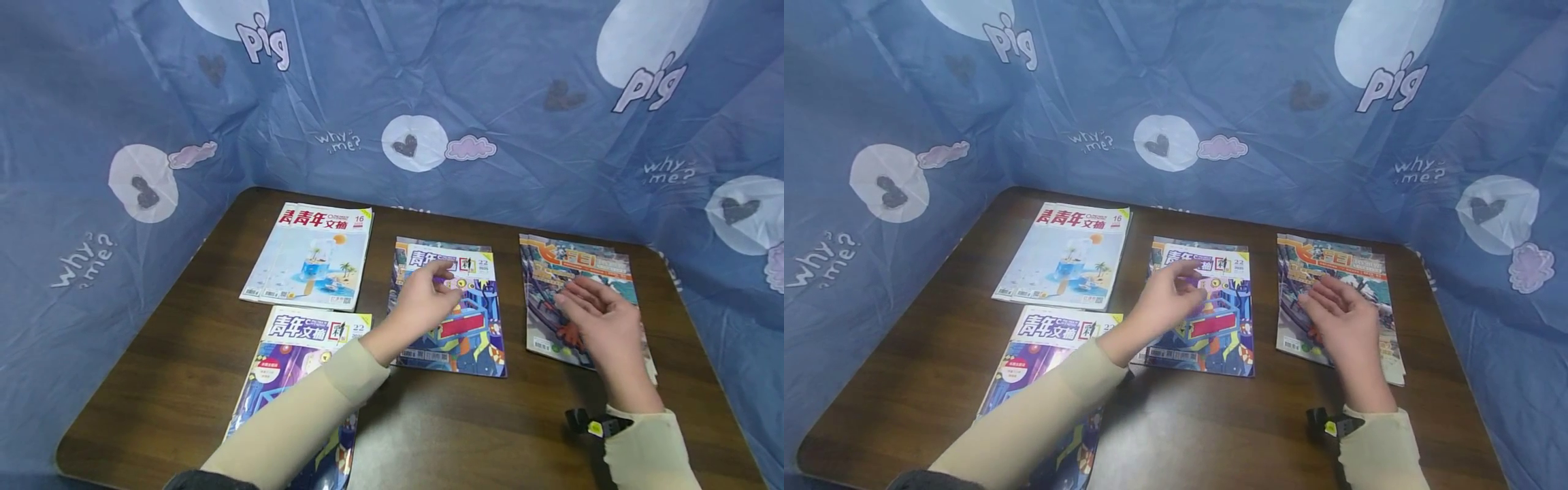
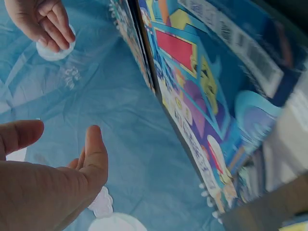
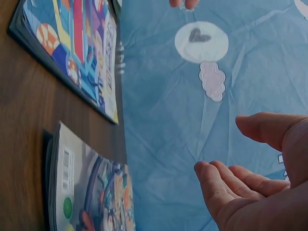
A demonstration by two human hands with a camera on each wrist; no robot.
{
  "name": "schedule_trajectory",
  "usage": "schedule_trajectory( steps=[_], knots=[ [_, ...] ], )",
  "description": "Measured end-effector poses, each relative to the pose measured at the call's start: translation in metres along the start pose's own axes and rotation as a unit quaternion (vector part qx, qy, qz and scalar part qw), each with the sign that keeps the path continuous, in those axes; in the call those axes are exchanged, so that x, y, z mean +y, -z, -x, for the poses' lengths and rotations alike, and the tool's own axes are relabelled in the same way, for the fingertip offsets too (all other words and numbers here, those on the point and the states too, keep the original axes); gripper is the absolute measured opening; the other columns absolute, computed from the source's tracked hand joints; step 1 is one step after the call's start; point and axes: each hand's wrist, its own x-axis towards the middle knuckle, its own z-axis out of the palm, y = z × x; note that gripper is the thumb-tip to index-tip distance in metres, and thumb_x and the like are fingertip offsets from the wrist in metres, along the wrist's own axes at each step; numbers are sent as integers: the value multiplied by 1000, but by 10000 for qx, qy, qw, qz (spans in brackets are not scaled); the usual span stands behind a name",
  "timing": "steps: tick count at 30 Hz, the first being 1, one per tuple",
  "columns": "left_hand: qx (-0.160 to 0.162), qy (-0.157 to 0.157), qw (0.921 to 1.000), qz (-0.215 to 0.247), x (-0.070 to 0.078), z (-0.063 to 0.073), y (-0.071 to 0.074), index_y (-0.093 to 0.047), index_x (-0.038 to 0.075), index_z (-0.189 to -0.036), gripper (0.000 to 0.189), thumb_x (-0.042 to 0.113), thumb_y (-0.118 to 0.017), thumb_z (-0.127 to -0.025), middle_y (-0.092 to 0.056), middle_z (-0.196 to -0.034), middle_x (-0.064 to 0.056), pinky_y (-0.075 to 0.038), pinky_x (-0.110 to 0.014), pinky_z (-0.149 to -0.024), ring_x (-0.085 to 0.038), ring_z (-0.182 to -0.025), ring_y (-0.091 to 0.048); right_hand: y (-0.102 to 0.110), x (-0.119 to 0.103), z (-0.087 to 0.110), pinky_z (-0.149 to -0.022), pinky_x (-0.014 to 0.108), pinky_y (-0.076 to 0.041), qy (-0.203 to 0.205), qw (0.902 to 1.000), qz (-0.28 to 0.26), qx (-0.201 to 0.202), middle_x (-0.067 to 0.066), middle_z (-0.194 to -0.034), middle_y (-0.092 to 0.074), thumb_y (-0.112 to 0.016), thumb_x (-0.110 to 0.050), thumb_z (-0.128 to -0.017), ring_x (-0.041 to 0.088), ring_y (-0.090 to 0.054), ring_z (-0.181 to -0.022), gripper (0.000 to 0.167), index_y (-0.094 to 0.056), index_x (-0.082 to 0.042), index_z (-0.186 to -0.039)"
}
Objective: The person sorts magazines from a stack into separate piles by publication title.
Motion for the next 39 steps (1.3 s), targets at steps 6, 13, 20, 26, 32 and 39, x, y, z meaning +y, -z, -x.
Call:
schedule_trajectory(
  steps=[6,13,20,26,32,39],
  knots=[
    [263,-155,9992,-249,-8,11,17,-58,0,-138,51,6,-72,-89,-65,-118,-9,-55,-31,-83,-18,-98,-65,-10,-2,9,-84,15,-51,122,9998,140,-77,18,-137,-60,-77,-27,-93,18,-64,-117,64,-52,-2,-147],
    [360,-187,9988,-268,-15,20,31,-56,1,-139,53,11,-75,-90,-65,-122,-10,-53,-42,-93,-31,-109,-63,-21,-2,15,-87,18,-51,198,9996,64,-192,17,-136,-61,-78,-24,-93,27,-62,-121,61,-55,-3,-145],
    [684,-303,9972,-77,-21,28,45,-58,-3,-135,51,5,-75,-87,-64,-126,-16,-51,-44,-97,-37,-112,-63,-28,-3,19,-88,18,-51,343,9989,-34,-333,16,-136,-62,-78,-24,-92,28,-61,-122,61,-54,-4,-145],
    [887,-199,9959,-6,-26,30,52,-57,-3,-136,53,4,-75,-86,-62,-129,-18,-50,-44,-99,-35,-114,-62,-34,0,22,-87,17,-51,448,9982,54,-399,15,-136,-62,-78,-23,-93,29,-61,-122,59,-56,-3,-143],
    [993,-120,9950,43,-32,32,59,-56,-4,-136,53,2,-74,-86,-61,-131,-20,-50,-41,-99,-36,-116,-62,-40,4,23,-87,17,-51,408,9983,58,-410,15,-135,-62,-79,-27,-91,30,-61,-122,61,-57,-3,-143],
    [938,-18,9956,68,-36,33,64,-55,-5,-137,54,2,-74,-87,-60,-134,-21,-51,-37,-97,-36,-116,-62,-44,3,26,-90,18,-50,280,9984,200,-456,13,-136,-62,-79,-32,-91,26,-60,-124,63,-57,-4,-143]
  ],
)
